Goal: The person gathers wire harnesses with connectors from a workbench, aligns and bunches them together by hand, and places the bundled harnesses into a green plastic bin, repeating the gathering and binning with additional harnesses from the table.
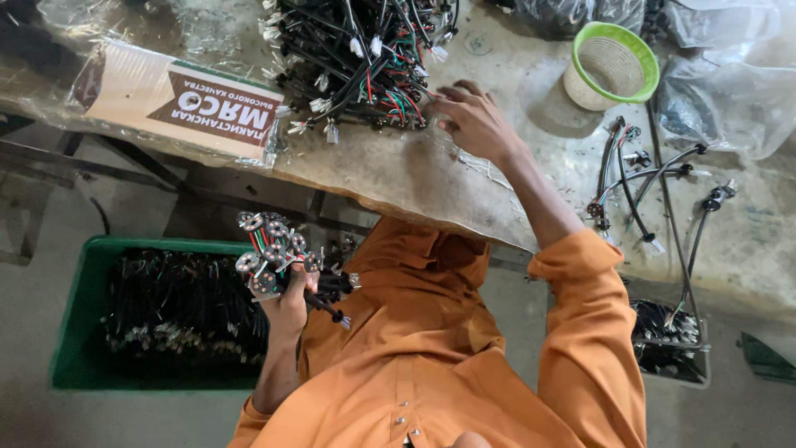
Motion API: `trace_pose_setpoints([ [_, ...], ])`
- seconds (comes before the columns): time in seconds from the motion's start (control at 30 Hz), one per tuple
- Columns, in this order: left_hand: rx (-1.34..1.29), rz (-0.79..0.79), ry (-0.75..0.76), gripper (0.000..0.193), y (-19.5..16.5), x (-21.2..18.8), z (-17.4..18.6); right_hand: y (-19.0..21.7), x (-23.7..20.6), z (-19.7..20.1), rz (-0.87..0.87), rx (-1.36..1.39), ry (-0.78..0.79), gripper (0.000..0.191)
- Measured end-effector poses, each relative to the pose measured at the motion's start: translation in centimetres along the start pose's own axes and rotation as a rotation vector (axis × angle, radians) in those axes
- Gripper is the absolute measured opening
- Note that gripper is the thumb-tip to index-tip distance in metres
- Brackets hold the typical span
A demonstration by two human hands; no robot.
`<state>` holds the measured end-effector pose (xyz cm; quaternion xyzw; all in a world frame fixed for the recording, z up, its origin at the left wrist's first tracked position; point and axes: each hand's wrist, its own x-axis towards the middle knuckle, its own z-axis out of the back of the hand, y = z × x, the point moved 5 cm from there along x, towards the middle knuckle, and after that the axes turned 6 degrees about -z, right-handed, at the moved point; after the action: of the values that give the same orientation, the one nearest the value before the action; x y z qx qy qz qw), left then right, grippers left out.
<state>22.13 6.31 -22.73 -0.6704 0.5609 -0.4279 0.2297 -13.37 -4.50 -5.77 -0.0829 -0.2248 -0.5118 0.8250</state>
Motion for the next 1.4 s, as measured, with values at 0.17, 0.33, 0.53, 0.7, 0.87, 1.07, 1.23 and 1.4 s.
trace_pose_setpoints([
  [0.17,0.160,0.014,-0.008,0.011,-1.5,-0.1,1.4,-0.1,0.1,1.0,-0.222,0.176,0.095,0.019],
  [0.33,0.010,-0.003,-0.030,0.006,-1.9,0.0,1.9,8.4,-1.9,7.3,-0.157,0.166,0.071,0.028],
  [0.53,0.247,0.041,0.126,0.042,-1.8,0.0,-1.4,19.8,-6.7,10.8,-0.045,0.477,0.219,0.028],
  [0.7,-0.168,0.400,0.403,0.050,4.0,-2.4,-5.0,22.7,-8.0,9.6,0.086,0.969,0.338,0.009],
  [0.87,-0.735,0.731,0.421,0.066,9.1,-5.1,-3.4,20.9,-8.4,7.3,-0.327,1.344,0.473,0.014],
  [1.07,0.093,0.350,0.566,0.067,6.3,-5.0,-1.0,20.9,-7.7,6.7,-0.244,1.354,0.378,0.020],
  [1.23,0.539,-0.137,0.468,0.045,-0.8,-0.9,-2.3,19.6,-7.7,4.1,-0.356,1.040,1.003,0.034],
  [1.4,0.688,-0.393,0.468,0.038,-4.5,2.2,-3.5,12.8,-2.6,1.3,-0.132,1.241,0.946,0.018],
])
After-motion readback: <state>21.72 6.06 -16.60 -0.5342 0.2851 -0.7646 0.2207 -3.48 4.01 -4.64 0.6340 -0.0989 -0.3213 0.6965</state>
